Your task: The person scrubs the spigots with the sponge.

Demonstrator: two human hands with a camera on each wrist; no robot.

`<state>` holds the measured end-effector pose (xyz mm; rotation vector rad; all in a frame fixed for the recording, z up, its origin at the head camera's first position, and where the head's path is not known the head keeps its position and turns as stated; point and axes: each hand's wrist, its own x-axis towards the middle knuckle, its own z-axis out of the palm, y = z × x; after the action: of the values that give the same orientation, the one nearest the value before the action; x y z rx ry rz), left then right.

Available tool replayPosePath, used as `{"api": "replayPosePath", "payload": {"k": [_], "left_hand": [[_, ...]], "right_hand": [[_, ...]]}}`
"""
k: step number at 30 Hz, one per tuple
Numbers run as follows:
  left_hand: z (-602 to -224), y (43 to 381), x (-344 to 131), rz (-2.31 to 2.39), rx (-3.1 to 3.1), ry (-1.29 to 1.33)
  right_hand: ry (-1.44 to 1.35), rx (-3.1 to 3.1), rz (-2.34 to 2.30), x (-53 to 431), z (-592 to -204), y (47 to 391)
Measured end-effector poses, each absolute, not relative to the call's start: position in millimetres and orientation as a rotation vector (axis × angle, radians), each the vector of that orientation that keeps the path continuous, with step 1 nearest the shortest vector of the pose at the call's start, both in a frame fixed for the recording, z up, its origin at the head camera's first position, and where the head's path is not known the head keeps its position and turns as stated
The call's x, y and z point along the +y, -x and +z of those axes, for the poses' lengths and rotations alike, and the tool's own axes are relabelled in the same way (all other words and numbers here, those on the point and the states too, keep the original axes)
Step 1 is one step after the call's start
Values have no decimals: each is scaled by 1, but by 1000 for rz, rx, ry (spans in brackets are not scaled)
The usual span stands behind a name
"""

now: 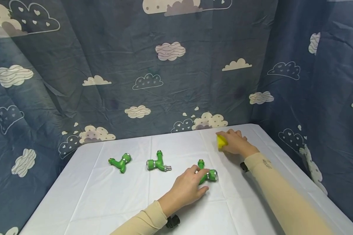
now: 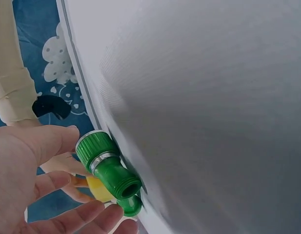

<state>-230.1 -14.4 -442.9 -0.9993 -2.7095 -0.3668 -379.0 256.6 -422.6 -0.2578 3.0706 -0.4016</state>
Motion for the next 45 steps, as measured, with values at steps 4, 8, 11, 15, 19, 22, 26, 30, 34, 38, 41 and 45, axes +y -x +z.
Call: {"api": "replayPosePath", "payload": {"k": [4, 8, 11, 15, 19, 22, 26, 30, 34, 38, 41, 45], "left_hand": [[-443, 231, -13, -371, -2678, 1015], [-443, 233, -10, -365, -2656, 1021], [-444, 235, -6, -362, -2644, 1027], [-444, 238, -2, -348, -2624, 1037], [-444, 242, 3, -330, -2617, 1053], [-444, 245, 6, -314, -2613, 1067], [-446, 247, 11, -281, -2598, 1076], [-447, 249, 14, -266, -2592, 1093], [-447, 250, 17, -275, -2611, 1109], [-447, 251, 20, -280, -2621, 1118], [-448, 251, 22, -272, -2614, 1115], [-449, 252, 24, -251, -2606, 1109]], "right_hand": [[285, 3091, -435, 260, -415, 371], [328, 3105, -504, 265, -410, 358], [356, 3119, -553, 269, -408, 346], [426, 3167, -617, 275, -406, 329], [507, 3210, -680, 281, -403, 310], [536, 3247, -724, 286, -403, 294], [524, 3284, -799, 291, -407, 271], [461, 3281, -863, 292, -412, 250], [408, 3270, -904, 294, -418, 234], [378, 3257, -934, 293, -422, 225], [380, 3259, -967, 292, -423, 221], [392, 3267, -1006, 290, -424, 219]]}}
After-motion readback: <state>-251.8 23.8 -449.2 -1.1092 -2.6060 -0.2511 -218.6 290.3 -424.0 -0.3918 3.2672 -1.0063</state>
